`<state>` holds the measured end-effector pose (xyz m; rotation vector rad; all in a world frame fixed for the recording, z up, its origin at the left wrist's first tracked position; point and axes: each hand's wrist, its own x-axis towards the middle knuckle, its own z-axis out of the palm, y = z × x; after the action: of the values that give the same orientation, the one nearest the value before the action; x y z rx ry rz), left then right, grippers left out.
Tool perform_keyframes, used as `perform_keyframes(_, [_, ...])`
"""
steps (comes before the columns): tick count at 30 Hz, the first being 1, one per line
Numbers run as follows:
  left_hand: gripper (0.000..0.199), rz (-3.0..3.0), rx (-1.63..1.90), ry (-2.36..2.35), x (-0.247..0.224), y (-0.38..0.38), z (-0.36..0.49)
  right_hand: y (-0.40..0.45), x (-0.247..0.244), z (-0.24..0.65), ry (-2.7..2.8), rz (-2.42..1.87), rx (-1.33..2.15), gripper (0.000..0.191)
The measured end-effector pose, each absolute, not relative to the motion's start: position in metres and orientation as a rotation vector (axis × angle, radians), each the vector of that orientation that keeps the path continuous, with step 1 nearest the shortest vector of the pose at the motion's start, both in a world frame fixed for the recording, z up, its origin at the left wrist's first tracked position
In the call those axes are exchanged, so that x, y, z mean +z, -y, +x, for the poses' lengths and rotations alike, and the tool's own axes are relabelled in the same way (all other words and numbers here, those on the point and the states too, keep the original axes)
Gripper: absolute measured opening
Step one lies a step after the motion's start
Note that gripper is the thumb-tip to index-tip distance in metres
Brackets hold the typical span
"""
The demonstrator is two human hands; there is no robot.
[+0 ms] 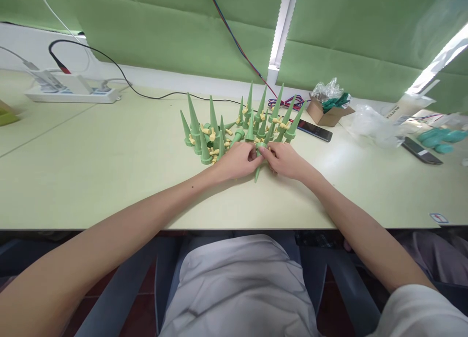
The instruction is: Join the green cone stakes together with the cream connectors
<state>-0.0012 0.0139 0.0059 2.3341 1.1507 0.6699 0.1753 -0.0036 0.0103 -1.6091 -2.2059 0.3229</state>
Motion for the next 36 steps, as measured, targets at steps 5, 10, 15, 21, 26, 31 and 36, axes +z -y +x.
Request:
perform_keyframes(5, [0.028, 2.348, 0.678, -1.150, 0.0046, -0.0147, -0.0011, 0.0043, 0.0113, 0.1745, 2.206, -1.619, 0.335, 0.042])
perform_keyframes(10, [0.029, 2.347, 0.695, -1.138, 0.0022, -0.0166, -0.0010, 0.0036, 0.0113, 0.1752, 2.219, -1.613, 0.333, 0.042])
perform_keyframes(15, [0.030, 2.351, 0.698, -1.139, 0.0024, -0.0171, -0.0010, 0.0028, 0.0100, 0.1764, 2.228, -1.598, 0.322, 0.042])
perform_keyframes(21, [0.030, 2.360, 0.694, -1.145, 0.0014, -0.0168, -0.0004, 0.0030, 0.0104, 0.1770, 2.229, -1.603, 0.325, 0.043])
perform_keyframes(26, [0.031, 2.372, 0.685, -1.153, 0.0015, -0.0170, 0.0001, 0.0030, 0.0113, 0.1780, 2.241, -1.608, 0.352, 0.042])
perform_keyframes(31, [0.030, 2.371, 0.682, -1.150, 0.0021, -0.0171, 0.0005, 0.0039, 0.0124, 0.1775, 2.258, -1.612, 0.322, 0.041])
perform_keyframes(36, [0.029, 2.389, 0.682, -1.156, 0.0018, -0.0168, 0.0010, 0.0046, 0.0134, 0.1773, 2.269, -1.604, 0.310, 0.041])
